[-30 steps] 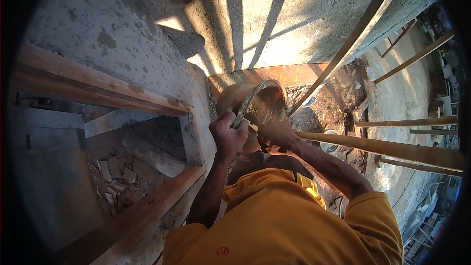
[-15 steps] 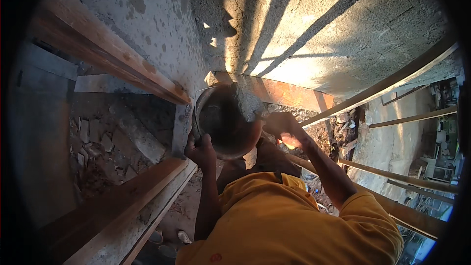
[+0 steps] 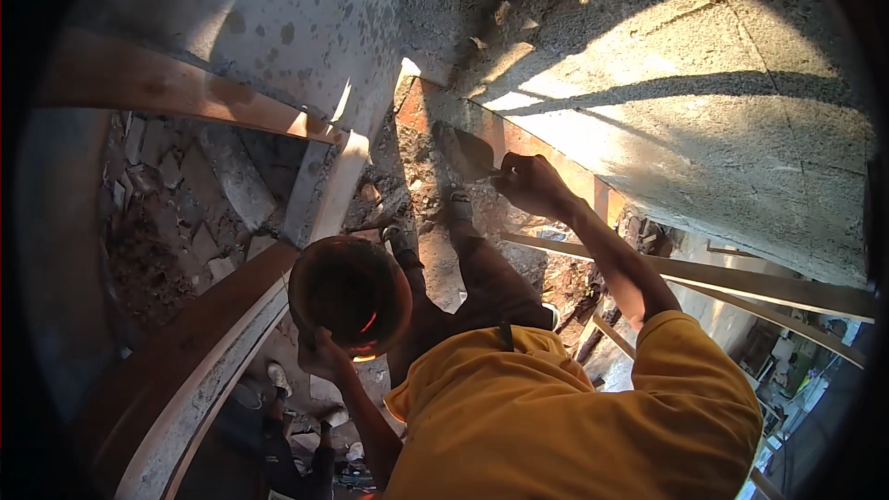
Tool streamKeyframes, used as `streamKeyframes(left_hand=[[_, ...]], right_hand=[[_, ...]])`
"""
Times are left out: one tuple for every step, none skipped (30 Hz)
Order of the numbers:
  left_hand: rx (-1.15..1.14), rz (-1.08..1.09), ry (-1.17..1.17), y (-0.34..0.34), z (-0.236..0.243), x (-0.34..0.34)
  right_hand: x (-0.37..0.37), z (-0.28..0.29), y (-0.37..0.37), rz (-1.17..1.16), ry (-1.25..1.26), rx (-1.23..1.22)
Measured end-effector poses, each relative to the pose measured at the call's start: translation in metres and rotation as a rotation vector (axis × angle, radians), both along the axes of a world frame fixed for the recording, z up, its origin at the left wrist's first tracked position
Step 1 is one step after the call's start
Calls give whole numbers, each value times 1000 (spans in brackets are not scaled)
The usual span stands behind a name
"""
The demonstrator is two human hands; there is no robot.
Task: The person scoops mortar from a container using a trowel and applies it onto a wall.
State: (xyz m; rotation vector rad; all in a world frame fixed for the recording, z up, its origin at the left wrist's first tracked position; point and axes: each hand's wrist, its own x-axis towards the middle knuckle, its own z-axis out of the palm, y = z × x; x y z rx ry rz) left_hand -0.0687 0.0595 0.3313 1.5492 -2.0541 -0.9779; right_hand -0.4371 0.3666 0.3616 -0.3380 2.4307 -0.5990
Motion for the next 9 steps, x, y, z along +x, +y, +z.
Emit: streamKeyframes(left_hand=[[23,94,-43,6,-1,6],[44,185,-86,12,-2,15],[116,154,-2,8,-36,56],[196,136,77,5,-71,99],[269,129,148,4,-102,144],[275,127,141,9,-106,138],[345,100,68,15,-105,128],[414,74,-9,20,-104,120],[406,212,10,20,-114,121]], right_hand=[[-5,9,-1,33,-176,-114],[-14,17,3,123,-269,-177],[-25,18,5,127,-282,-181],[-39,14,4,131,-506,-199],[-55,6,-1,142,-733,-219],[-74,-2,2,110,-766,-200],[-100,-34,17,66,-804,-246],[-128,-58,27,-33,-760,-175],[-147,-65,17,-134,-500,-31]])
